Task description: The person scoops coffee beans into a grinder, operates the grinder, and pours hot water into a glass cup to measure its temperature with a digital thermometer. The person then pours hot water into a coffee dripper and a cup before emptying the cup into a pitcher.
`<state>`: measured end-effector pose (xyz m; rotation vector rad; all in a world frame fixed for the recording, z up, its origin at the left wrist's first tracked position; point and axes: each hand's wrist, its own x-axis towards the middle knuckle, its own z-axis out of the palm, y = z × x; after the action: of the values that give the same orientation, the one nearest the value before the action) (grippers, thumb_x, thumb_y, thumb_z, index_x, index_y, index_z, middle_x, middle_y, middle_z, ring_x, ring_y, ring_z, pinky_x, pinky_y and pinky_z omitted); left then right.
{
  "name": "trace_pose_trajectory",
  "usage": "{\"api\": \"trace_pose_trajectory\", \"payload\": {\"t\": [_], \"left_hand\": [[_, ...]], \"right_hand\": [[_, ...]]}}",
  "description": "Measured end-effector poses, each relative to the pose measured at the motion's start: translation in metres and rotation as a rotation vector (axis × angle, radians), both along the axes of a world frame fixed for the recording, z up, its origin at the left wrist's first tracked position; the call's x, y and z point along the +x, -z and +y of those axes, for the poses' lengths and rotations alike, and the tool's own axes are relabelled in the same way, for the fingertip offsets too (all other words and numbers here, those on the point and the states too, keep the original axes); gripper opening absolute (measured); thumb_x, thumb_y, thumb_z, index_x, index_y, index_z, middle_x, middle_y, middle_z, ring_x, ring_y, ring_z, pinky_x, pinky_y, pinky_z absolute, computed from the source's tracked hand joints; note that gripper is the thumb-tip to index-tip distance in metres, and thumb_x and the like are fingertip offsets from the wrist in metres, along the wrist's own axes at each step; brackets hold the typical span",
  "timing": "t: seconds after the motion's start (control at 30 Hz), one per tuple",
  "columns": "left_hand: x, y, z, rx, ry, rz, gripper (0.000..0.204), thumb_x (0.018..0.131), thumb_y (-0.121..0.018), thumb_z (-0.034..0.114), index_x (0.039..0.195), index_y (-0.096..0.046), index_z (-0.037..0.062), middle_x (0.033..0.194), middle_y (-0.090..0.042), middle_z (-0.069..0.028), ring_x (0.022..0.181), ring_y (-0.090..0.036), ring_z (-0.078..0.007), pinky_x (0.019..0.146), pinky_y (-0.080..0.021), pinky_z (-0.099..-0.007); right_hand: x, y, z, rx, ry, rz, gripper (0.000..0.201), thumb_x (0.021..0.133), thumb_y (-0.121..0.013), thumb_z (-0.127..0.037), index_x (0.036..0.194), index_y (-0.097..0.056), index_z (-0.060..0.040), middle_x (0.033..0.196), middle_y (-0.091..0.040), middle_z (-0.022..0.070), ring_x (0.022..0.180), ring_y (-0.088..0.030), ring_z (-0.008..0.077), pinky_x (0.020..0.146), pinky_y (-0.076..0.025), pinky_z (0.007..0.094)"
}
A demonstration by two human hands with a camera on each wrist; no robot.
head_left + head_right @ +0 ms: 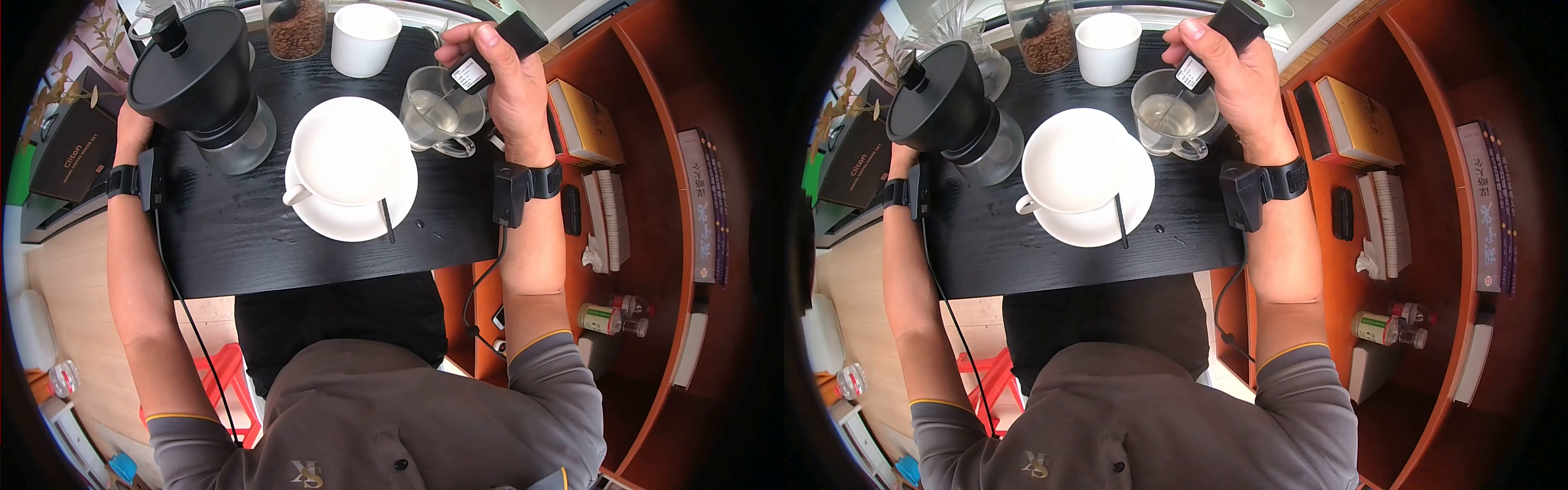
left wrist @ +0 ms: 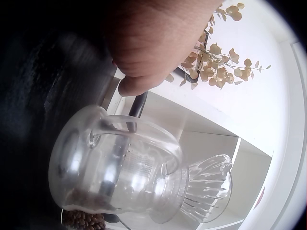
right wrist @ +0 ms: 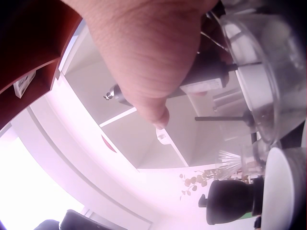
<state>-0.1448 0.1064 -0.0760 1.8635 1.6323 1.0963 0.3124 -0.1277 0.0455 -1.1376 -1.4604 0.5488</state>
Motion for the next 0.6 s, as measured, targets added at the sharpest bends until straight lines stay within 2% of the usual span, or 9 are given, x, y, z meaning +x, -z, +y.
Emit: {"api": "trace_pose_trajectory", "payload": {"t": [0.3,0.6], "left_hand": [[-0.0007,-0.0013,-0.0011,0.019,-0.002,0.058,0.052,0.090,-0.060,0.039,0.123,-0.063,-0.0011,0.120,-0.068,-0.0220,0.113,-0.065,-0.0326,0.093,-0.048,-0.0379],[-0.0014,0.0018,0.0024,-0.005,0.002,-0.014,0.052,0.090,-0.060,0.039,0.123,-0.063,-0.0014,0.120,-0.069,-0.0207,0.112,-0.065,-0.0294,0.092,-0.048,-0.0371]], "right_hand": [[-0.0026,-0.0029,-0.0015,0.010,-0.005,-0.012,0.047,0.098,-0.057,-0.042,0.103,-0.072,0.0017,0.086,-0.072,0.0111,0.083,-0.068,0.0172,0.081,-0.055,0.0304],[-0.0007,-0.0015,-0.0013,0.011,-0.006,-0.008,0.048,0.099,-0.056,-0.043,0.104,-0.072,0.0019,0.087,-0.073,0.0115,0.083,-0.069,0.0174,0.081,-0.055,0.0303]]}}
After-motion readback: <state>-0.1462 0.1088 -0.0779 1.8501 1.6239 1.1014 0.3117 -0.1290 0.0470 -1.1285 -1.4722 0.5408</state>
